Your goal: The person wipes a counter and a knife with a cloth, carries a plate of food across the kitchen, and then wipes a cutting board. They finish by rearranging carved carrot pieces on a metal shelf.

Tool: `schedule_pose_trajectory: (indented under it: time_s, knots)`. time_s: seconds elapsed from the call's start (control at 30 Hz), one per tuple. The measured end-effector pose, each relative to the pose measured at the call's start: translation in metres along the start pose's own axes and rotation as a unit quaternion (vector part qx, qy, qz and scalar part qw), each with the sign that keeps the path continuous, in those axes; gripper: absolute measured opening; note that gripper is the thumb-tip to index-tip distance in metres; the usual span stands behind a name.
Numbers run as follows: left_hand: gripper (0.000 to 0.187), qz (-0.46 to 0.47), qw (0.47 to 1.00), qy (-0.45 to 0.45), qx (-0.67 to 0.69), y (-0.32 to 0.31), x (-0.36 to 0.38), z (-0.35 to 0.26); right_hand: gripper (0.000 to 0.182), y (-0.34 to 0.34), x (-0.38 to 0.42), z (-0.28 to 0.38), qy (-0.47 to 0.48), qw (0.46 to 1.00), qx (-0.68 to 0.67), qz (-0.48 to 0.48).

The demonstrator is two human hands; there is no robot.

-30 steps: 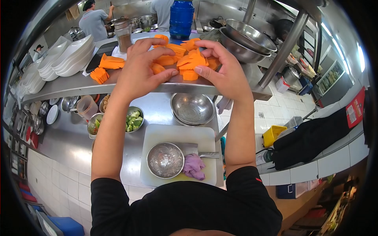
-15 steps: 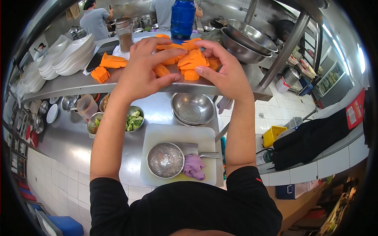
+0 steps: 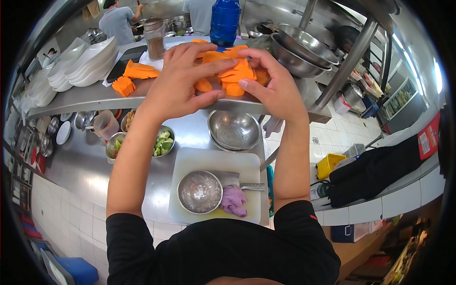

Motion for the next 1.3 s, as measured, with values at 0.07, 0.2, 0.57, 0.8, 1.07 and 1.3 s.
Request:
schedule_pose_trajectory:
  time_s: [0.07, 0.2, 0.57, 0.8, 1.07, 1.3]
  knots:
    - [0.057, 0.012, 1.000, 0.004, -0.006, -0.001, 0.000, 0.000, 0.047, 0.003, 0.000, 0.003, -0.003, 0.999, 0.046, -0.005]
    - [0.049, -0.001, 1.000, 0.001, 0.002, -0.001, 0.001, 0.004, 0.048, 0.004, 0.000, 0.001, 0.003, 0.998, 0.065, -0.012]
    - [0.042, -0.012, 1.000, 0.004, 0.018, 0.000, 0.003, 0.007, 0.048, 0.004, 0.000, 0.000, -0.003, 0.999, 0.043, -0.014]
    - [0.041, -0.009, 0.996, 0.032, 0.081, 0.001, 0.004, 0.015, 0.049, 0.004, 0.000, -0.001, 0.006, 0.999, 0.048, -0.020]
    - [0.043, 0.015, 0.997, 0.033, 0.068, 0.001, 0.003, 0.011, 0.050, 0.004, 0.000, -0.001, -0.011, 0.999, 0.038, -0.014]
    - [0.045, 0.032, 0.998, 0.023, 0.046, -0.002, 0.002, 0.007, 0.050, 0.003, 0.000, -0.004, -0.019, 0.999, 0.032, -0.014]
Point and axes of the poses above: each hand's wrist, its own x-axis away from the middle knuckle, its own y-axis out of the back of the hand, z = x × y, the point moved 9 cm from there along -x, towards the middle knuckle, and after that the axes turned 10 degrees about x, right-handed, at the moved point
